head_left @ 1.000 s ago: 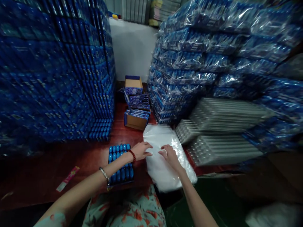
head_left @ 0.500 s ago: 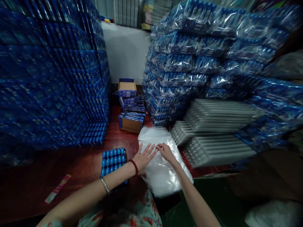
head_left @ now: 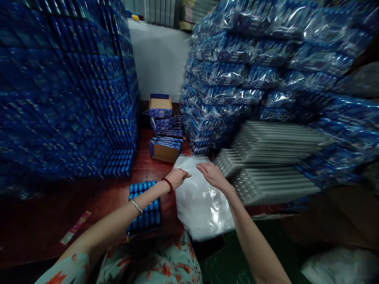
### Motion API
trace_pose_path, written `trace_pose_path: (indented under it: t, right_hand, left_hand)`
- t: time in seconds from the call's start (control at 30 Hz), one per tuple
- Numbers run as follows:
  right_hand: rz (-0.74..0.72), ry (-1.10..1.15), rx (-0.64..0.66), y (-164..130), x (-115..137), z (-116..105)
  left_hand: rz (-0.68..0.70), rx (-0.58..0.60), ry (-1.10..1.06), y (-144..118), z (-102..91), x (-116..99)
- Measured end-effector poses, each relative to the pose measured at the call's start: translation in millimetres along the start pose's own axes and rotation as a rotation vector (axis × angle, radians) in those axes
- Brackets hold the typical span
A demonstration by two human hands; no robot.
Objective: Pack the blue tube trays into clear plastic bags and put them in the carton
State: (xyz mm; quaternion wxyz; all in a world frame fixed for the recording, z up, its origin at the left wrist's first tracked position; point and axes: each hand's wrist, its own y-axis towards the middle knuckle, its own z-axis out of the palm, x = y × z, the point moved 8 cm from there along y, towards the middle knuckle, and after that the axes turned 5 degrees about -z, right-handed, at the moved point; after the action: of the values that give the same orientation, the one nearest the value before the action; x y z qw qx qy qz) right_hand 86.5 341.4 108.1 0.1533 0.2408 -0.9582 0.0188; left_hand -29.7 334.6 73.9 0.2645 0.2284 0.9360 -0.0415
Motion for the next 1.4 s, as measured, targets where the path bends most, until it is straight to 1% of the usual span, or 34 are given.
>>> trace_pose_path:
  t: [0.07,0.1,0.17,0.2,0.27,0.37,0.43,0.5,0.6,0.67,0.7,0.77,0.8,0.87,0.9,0.93,0.97,1.0,1.03,1.07,1.1,1.13,1.2,1.23,1.3,1.4]
  right_hand:
    - [-0.084,-0.019,-0.032,-9.0,22.8,-3.3]
    - [-0.12,-0.06,-0.04,-12.3,33.8,-1.4]
    - [-0.131,-0.184,-0.047,-14.4,48.8,6.8]
    - [-0.113,-0.229,-0.047,-13.1,53.0,11.6]
    - [-0.076,-0.237,-0.054,-8.2,58.1,19.2]
    - [-0.056,-0.164,-0.124,-1.5,65.2,18.6]
    - [-0.031,-0.145,-0.141,0.5,69.0,16.9]
    - [-0.018,-0.155,-0.103,2.4,73.7,18.8]
    - [-0.043,-0.223,-0.055,9.4,83.9,21.0]
    - [-0.041,-0.29,-0.058,18.5,90.0,17.2]
    - [-0.027,-0.313,-0.069,23.9,92.7,13.1]
    - [0.005,-0.31,-0.131,33.8,99.5,-0.2]
    - [0.009,-0.283,-0.189,37.0,104.7,-8.8]
    - [-0.031,-0.194,-0.353,37.6,119.1,-25.2]
    - [-0.06,-0.14,-0.451,34.6,126.2,-30.5]
    - [-0.083,-0.081,-0.541,30.5,131.4,-31.6]
    - [-0.096,-0.018,-0.607,26.6,134.1,-26.9]
    - [-0.094,0.049,-0.64,24.6,133.7,-16.1]
    - [-0.077,0.116,-0.631,25.5,130.6,0.9]
    - [-0.047,0.187,-0.579,29.3,125.0,23.1]
    - [-0.009,0.253,-0.499,35.0,118.0,48.7]
    - [0.033,0.31,-0.413,41.0,110.5,74.7]
    - [0.098,0.391,-0.272,51.2,97.6,119.6]
    - [0.11,0.419,-0.228,54.9,94.0,135.9]
    - [0.094,0.465,-0.181,58.0,93.7,156.9]
    - [0.051,0.54,-0.15,48.1,103.4,172.5]
  left_hand:
    - [-0.037,0.01,-0.025,1.2,-5.9,3.0]
    - [-0.049,0.014,-0.035,1.1,-8.6,3.1]
    - [-0.069,0.007,-0.049,0.2,-14.3,1.7]
    - [-0.082,-0.002,-0.049,-0.8,-17.2,1.2]
    - [-0.113,-0.03,-0.04,-4.1,-23.7,1.9]
    - [-0.17,-0.075,-0.015,-14.5,-36.0,9.8]
    - [-0.213,-0.091,-0.003,-25.4,-45.1,18.8]
    - [-0.264,-0.084,0.073,-38.2,-53.6,28.6]
    - [-0.335,-0.067,0.244,-56.4,-67.5,40.4]
    - [-0.366,-0.08,0.3,-65.9,-81.1,45.6]
    - [-0.384,-0.105,0.32,-70.5,-90.9,48.4]
    - [-0.442,-0.198,0.385,-82.5,-116.9,55.5]
    - [-0.475,-0.278,0.419,-91.3,-132.8,59.3]
    - [-0.504,-0.513,0.455,-116.8,-164.7,64.4]
    - [-0.496,-0.647,0.448,-133.3,-176.6,66.5]
    - [-0.48,-0.776,0.427,-151.4,-183.6,69.8]
    - [-0.479,-0.885,0.395,-169.9,-185.0,76.0]
    - [-0.505,-0.958,0.351,-186.6,-180.1,86.4]
    - [-0.564,-0.986,0.295,-200.1,-169.2,101.4]
    - [-0.647,-0.969,0.227,-209.7,-152.9,119.9]
    - [-0.736,-0.912,0.144,-215.0,-132.1,140.1]
    - [-0.807,-0.831,0.05,-216.2,-108.5,159.6]
    - [-0.879,-0.684,-0.122,-210.8,-63.0,189.8]
    - [-0.888,-0.64,-0.183,-206.3,-44.9,200.0]
    - [-0.88,-0.609,-0.263,-197.9,-20.1,212.5]
    - [-0.858,-0.622,-0.342,-195.2,0.3,215.9]
